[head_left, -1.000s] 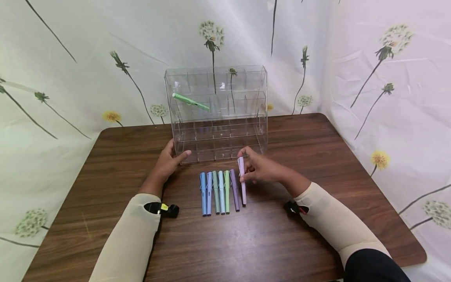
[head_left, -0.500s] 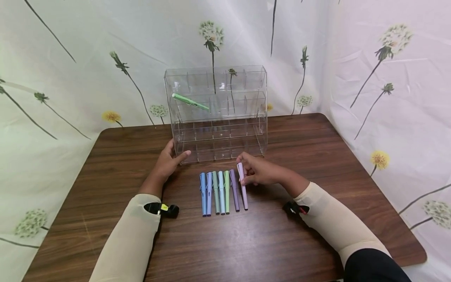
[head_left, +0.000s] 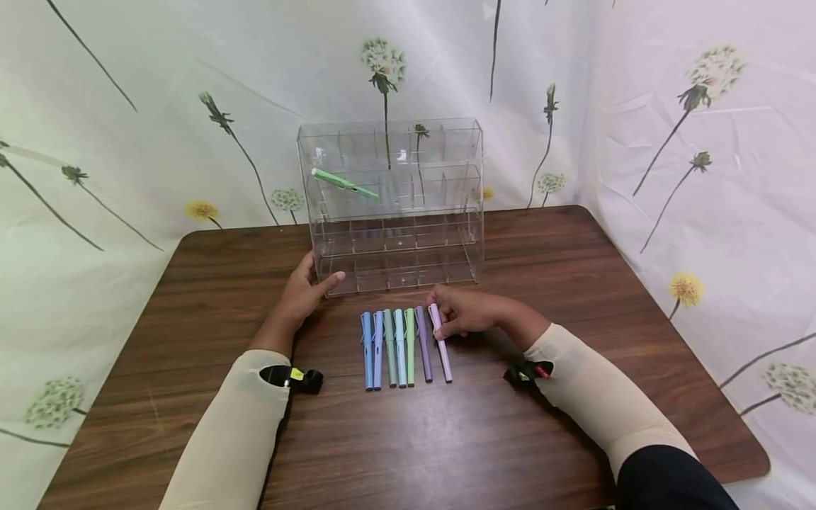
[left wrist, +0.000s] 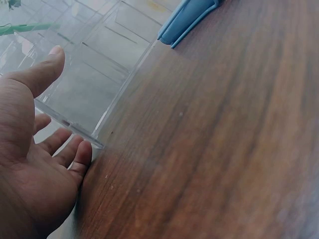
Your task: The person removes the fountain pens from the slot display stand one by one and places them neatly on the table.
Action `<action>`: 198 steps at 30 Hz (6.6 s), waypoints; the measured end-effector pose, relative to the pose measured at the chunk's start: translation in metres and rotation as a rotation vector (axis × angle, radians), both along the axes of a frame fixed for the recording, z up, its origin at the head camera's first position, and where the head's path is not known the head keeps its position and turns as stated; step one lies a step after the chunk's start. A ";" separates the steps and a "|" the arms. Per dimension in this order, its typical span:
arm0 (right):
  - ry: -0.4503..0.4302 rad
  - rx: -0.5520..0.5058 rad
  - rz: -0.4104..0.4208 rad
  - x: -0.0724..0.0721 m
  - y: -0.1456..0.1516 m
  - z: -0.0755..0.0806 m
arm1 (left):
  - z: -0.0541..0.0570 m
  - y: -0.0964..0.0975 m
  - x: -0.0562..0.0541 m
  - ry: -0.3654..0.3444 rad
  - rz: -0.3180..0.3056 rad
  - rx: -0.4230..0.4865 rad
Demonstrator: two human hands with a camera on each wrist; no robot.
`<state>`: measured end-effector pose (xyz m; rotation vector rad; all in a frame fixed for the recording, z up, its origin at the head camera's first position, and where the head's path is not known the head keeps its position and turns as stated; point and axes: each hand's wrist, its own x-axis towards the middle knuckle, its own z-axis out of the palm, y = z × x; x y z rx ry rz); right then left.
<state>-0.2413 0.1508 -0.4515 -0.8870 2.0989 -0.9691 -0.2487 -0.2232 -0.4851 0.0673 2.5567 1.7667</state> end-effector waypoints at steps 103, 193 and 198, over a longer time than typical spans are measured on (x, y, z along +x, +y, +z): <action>0.722 -0.156 -0.540 -0.082 -0.170 0.116 | 0.001 0.000 0.000 0.022 -0.029 0.031; 0.181 -0.345 -0.297 0.017 -0.012 0.068 | 0.000 0.002 0.000 0.023 0.002 0.001; 0.060 -0.285 -0.286 0.023 -0.001 0.055 | 0.001 0.002 0.000 0.016 -0.003 0.002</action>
